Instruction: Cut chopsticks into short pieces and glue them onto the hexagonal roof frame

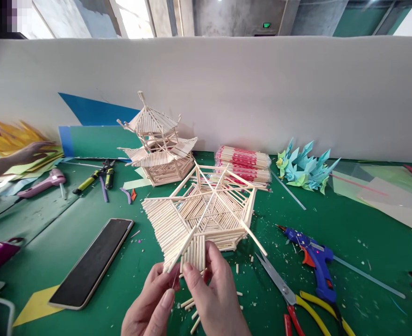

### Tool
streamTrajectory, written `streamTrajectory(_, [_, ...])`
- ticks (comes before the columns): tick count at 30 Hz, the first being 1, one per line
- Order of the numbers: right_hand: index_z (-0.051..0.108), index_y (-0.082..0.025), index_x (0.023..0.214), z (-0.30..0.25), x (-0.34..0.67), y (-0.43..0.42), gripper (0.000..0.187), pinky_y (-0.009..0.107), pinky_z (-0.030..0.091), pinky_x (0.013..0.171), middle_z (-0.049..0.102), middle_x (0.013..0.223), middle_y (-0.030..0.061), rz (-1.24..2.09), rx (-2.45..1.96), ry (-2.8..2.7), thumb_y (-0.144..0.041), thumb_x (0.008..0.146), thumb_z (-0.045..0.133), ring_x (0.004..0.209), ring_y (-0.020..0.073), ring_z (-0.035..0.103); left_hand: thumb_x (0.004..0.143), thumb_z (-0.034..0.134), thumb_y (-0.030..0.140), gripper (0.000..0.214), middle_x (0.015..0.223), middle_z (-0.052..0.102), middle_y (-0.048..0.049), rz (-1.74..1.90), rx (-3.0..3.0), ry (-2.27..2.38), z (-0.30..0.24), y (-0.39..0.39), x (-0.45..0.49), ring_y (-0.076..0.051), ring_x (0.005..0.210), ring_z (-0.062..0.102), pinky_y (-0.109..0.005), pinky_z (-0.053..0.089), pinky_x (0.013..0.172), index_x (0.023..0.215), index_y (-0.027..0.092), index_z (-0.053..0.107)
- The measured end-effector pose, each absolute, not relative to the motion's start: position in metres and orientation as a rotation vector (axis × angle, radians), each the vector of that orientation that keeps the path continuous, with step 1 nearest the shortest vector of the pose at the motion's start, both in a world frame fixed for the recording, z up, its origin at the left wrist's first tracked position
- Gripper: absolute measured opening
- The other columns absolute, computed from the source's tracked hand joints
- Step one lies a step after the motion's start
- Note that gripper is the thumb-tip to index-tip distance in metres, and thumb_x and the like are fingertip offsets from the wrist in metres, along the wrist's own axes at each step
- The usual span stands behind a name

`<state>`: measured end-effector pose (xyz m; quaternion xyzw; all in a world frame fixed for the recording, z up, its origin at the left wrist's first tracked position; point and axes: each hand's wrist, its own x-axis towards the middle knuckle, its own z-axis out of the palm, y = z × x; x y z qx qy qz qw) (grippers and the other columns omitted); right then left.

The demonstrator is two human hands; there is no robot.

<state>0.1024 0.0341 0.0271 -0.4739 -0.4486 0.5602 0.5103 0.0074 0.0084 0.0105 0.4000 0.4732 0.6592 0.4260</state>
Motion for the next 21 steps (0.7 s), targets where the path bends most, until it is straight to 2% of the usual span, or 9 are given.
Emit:
streamTrajectory(6, [0.055,-0.02,0.11,0.0293,0.104,0.0336,0.032,0.03,0.048,0.068,0.067,0.099,0.0087,1.411,-1.07,-1.059,-0.034,0.081,0.054,0.083,0.0221,0.063,0.073,0.064,0.036,0.02,0.086,0.057,-0.002,1.685,0.997,1.141,0.0105,0.0095,0.0095,-0.014,0.065,0.05,-0.025,0.044,0.065,0.091,0.029,0.072])
streamTrajectory(12, [0.056,-0.02,0.111,0.0315,0.1031,0.0331,0.032,0.034,0.047,0.083,0.066,0.105,0.0081,1.441,-1.067,-0.974,-0.034,0.082,0.054,0.097,0.0237,0.06,0.071,0.066,0.036,0.02,0.086,0.057,-0.0027,1.672,0.959,1.184,0.0103,0.0091,0.0112,-0.015,0.063,0.05,-0.026,0.044,0.064,0.088,0.027,0.072])
streamTrajectory(21, [0.056,-0.02,0.112,0.0308,0.1016,0.0342,0.033,0.036,0.047,0.082,0.066,0.104,0.0088,1.432,-1.029,-0.966,-0.032,0.081,0.055,0.097,0.0245,0.06,0.074,0.062,0.036,0.023,0.086,0.053,-0.0021,1.626,0.998,1.211,0.0037,0.0091,0.0116,-0.013,0.063,0.046,-0.024,0.044,0.064,0.094,0.026,0.071])
